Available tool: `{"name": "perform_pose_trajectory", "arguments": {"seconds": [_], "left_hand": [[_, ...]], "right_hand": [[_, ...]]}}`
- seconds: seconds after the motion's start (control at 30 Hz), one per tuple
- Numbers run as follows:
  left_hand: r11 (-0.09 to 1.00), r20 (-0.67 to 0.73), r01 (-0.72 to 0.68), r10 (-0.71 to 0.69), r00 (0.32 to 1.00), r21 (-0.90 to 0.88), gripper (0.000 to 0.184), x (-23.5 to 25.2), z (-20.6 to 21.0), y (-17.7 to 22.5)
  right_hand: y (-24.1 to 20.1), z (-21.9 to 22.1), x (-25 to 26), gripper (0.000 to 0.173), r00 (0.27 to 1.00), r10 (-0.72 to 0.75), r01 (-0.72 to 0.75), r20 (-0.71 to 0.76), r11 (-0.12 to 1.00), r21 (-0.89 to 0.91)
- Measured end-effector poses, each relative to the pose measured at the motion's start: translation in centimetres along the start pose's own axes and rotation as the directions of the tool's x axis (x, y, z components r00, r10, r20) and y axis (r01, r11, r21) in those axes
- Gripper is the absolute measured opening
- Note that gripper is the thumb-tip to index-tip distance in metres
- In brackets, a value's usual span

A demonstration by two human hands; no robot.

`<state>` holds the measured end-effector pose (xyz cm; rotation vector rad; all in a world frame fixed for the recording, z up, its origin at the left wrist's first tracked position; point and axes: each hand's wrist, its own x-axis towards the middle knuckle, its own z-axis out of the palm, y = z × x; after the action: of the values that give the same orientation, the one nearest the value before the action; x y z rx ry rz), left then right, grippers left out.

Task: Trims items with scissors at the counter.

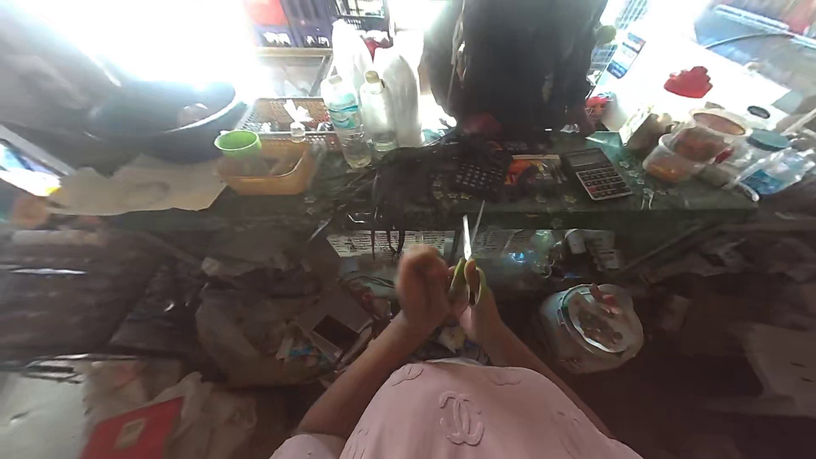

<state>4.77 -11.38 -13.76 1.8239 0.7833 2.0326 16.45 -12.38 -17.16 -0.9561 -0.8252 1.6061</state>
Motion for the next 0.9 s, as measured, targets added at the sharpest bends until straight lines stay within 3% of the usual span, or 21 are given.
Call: {"name": "perform_pose_trajectory", "arguments": {"seconds": [0.07,0.13,0.2,0.23,0.3,0.33,0.37,0.43,0.5,0.57,0.67,0.73,0.83,0.9], "left_hand": [[0.929,0.168,-0.363,0.347,0.923,0.077,0.006,-0.6,0.8,-0.5],[0.87,0.298,-0.494,0.468,0.832,0.011,0.003,-0.8,1.3,-0.6],[0.899,0.425,-0.435,0.41,0.807,-0.04,0.004,-1.0,1.6,0.7],[0.937,0.482,-0.346,0.328,0.813,-0.055,0.006,-1.0,1.8,2.1],[0.96,0.579,-0.257,0.273,0.768,-0.112,0.006,-2.1,2.5,2.4],[0.946,0.603,-0.275,0.321,0.731,-0.17,0.005,-3.1,2.9,1.4],[0.934,0.604,-0.276,0.356,0.713,-0.225,0.006,-4.0,3.3,0.5],[0.934,0.622,-0.196,0.347,0.702,-0.299,0.008,-5.5,3.8,0.0],[0.939,0.643,-0.053,0.274,0.715,-0.34,0.01,-6.2,3.8,0.1],[0.921,0.607,0.064,0.2,0.769,-0.384,0.017,-6.8,3.5,-0.2],[0.88,0.489,0.222,0.013,0.872,-0.42,0.026,-7.7,2.4,-1.3],[0.824,0.414,0.358,-0.168,0.895,-0.44,0.024,-8.7,0.9,-2.1],[0.727,0.324,0.557,-0.457,0.829,-0.401,0.021,-10.8,-2.0,-2.7],[0.554,0.202,0.704,-0.704,0.681,-0.444,0.021,-11.9,-2.9,-2.3]], "right_hand": [[1.6,-0.8,-0.6,0.039,0.998,0.034,-0.04,-0.05,0.992,-0.123],[1.6,-1.6,-1.8,0.039,0.992,0.078,-0.089,-0.095,0.989,-0.117],[-1.5,-0.6,-3.1,0.03,0.949,0.25,-0.236,-0.191,0.967,0.093],[-3.3,-0.4,-3.4,0.043,0.934,0.311,-0.271,-0.174,0.937,0.22],[-1.2,-4.5,-1.8,0.067,0.944,0.232,-0.318,0.236,0.834,0.45],[-0.6,-5.5,-1.2,0.077,0.91,0.231,-0.388,0.343,0.765,0.514],[-0.7,-5.6,-1.0,0.082,0.906,0.266,-0.414,0.328,0.712,0.566],[-1.6,-5.5,-0.9,0.066,0.927,0.35,-0.353,0.131,0.701,0.62],[-2.4,-5.9,0.0,0.039,0.927,0.359,-0.202,-0.112,0.727,0.656],[-3.0,-7.5,1.3,0.022,0.91,0.284,-0.016,-0.303,0.753,0.658],[-4.1,-12.0,2.7,0.024,0.897,0.104,0.197,-0.429,0.776,0.599],[-5.3,-14.7,2.5,0.028,0.884,0.004,0.301,-0.467,0.76,0.576],[-7.2,-16.5,1.0,0.024,0.864,-0.077,0.353,-0.498,0.797,0.49],[-8.2,-15.4,0.0,0.027,0.868,-0.031,0.267,-0.496,0.871,0.412]]}}
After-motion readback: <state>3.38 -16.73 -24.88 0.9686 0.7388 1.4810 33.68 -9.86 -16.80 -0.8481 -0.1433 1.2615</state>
